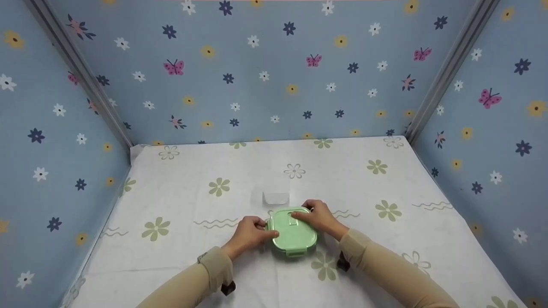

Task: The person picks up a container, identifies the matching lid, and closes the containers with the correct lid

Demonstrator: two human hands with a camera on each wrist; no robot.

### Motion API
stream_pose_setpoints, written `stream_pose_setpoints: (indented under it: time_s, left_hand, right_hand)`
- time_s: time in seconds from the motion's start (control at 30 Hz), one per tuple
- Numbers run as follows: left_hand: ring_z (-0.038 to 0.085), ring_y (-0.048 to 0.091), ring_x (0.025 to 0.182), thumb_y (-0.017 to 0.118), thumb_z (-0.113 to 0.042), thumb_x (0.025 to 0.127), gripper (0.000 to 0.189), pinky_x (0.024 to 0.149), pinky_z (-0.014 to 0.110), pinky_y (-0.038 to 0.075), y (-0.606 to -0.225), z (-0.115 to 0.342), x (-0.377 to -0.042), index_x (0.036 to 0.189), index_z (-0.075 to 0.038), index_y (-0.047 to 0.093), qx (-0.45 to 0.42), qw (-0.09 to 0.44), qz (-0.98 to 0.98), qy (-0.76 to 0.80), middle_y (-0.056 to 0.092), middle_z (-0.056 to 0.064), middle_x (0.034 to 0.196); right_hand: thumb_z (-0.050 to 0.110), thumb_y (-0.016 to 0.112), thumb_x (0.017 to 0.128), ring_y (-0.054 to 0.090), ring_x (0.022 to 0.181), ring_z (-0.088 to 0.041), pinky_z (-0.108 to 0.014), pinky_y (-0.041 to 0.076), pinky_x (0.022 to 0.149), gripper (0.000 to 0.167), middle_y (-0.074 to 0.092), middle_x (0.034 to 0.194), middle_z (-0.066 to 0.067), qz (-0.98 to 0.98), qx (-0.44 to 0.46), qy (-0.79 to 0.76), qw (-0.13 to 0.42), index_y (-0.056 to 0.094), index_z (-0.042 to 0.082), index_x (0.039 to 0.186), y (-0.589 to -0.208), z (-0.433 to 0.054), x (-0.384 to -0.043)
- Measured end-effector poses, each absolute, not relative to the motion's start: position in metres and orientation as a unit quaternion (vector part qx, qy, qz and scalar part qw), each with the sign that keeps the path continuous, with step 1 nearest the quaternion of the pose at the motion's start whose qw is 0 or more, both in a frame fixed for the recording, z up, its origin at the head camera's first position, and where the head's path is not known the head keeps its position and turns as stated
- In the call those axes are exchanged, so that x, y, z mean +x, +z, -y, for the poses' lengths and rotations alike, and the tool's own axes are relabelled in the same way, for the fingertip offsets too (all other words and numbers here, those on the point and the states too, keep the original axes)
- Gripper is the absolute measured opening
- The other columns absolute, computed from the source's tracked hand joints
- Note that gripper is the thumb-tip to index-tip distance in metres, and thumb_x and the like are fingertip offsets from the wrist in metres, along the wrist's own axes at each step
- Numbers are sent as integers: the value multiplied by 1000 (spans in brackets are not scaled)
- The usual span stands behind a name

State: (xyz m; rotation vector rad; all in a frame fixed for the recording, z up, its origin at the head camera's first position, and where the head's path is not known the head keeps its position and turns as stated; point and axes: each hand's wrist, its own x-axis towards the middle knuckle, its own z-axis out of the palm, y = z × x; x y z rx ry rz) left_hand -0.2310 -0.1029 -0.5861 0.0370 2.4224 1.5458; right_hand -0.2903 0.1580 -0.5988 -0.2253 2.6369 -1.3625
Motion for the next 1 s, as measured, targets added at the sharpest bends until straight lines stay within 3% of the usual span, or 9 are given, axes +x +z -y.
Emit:
stream_pose_setpoints:
  time_s: [0.3, 1.0]
  left_hand:
    - [10, 67, 68, 94, -20, 84, 33, 62, 23, 57, -587, 101, -235, 98, 1, 73, 14, 148, -823, 548, 74, 3, 81]
    - [9, 67, 68, 91, -17, 87, 25, 65, 24, 61, -594, 104, -236, 95, 1, 75, 27, 151, -798, 582, 70, -2, 76]
  right_hand:
    - [33, 88, 92, 56, 79, -14, -28, 47, 70, 32, 65, 85, 0, -880, -64, -465, 75, 72, 6, 93, -601, -156, -289]
    - [34, 86, 93, 56, 79, -13, -29, 48, 73, 31, 65, 84, 0, -877, -65, -473, 48, 69, 9, 90, -603, -153, -285]
